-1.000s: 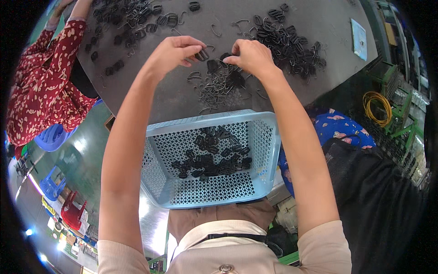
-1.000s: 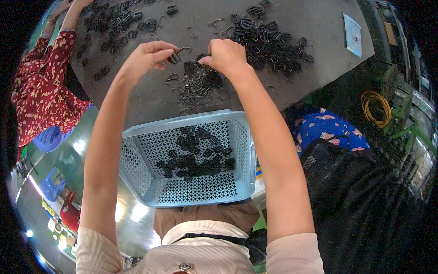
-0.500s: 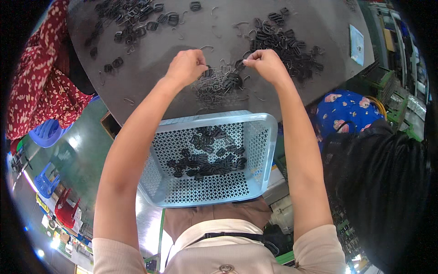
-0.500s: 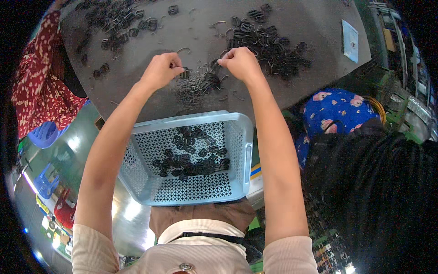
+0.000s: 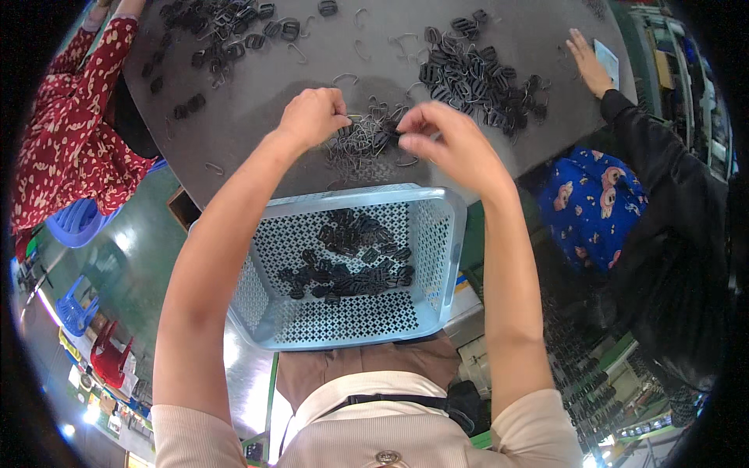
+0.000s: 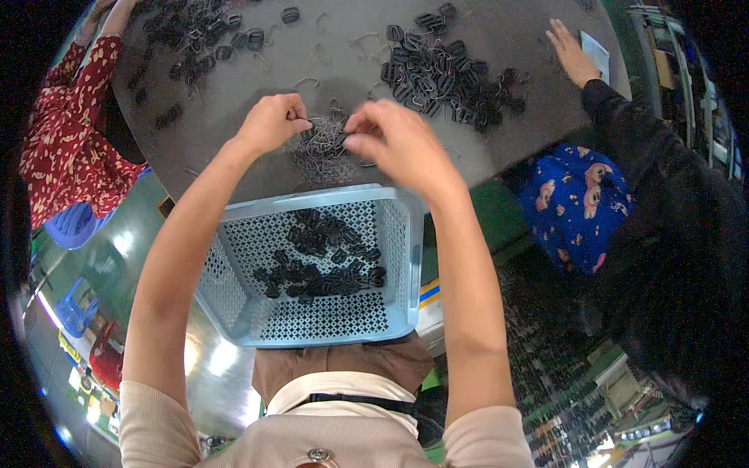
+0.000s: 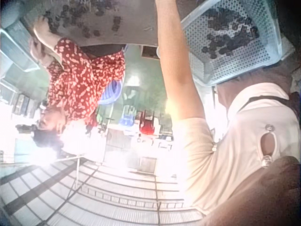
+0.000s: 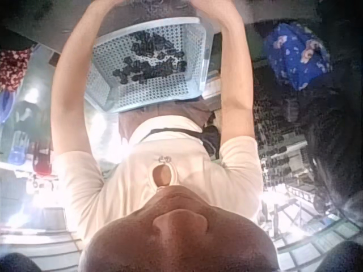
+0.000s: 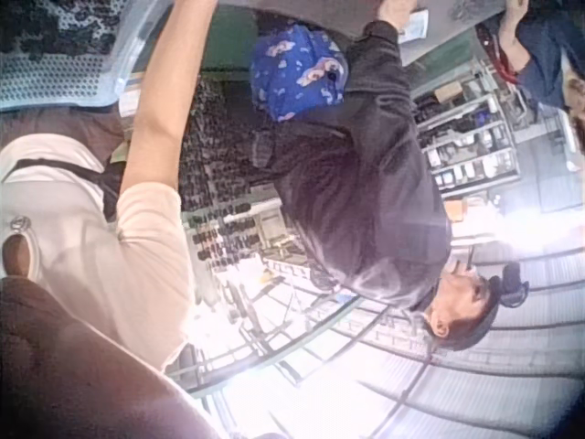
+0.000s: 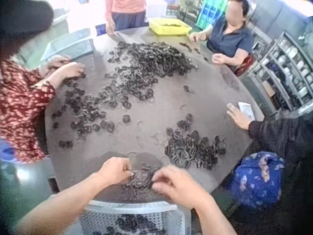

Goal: The person sorts through a pile of small black metal clips on a table and places them into a blue plastic basket.

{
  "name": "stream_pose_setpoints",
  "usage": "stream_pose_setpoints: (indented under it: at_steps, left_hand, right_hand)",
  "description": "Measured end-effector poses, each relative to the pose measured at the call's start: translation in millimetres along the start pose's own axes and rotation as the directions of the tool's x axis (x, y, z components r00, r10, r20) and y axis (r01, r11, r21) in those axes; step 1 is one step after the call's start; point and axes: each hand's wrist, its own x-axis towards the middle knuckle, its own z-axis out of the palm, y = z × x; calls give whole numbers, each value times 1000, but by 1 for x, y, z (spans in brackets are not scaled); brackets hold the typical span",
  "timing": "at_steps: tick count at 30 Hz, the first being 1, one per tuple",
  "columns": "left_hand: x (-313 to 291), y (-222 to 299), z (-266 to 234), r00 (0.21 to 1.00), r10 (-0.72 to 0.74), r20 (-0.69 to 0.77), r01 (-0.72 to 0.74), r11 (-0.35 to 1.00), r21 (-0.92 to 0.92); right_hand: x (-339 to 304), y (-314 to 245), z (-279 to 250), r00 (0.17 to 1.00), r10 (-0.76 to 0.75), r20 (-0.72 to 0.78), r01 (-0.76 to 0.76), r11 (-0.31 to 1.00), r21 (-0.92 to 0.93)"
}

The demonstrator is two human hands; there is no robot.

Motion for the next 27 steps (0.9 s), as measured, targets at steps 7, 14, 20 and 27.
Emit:
stream_pose_setpoints:
  at_steps: [7, 14, 20, 27]
  left_hand:
    - [-5, -7, -34, 939, -28, 343, 215, 828, -518]
    - [-11, 23, -1, 994, 76, -79, -77, 997, -15]
    - [-7, 42, 46, 961, 275, 24, -265, 895, 358]
    - [3, 37, 4, 987, 46, 152, -22, 988, -154]
  right_hand:
    - [49, 55, 26, 995, -57, 78, 90, 833, -545]
    - [38, 63, -9, 982, 188, 2, -185, 961, 204]
    - [17, 71, -21, 979, 160, 125, -190, 507, 841]
    - [18, 86, -5, 988, 127, 83, -147, 932, 332]
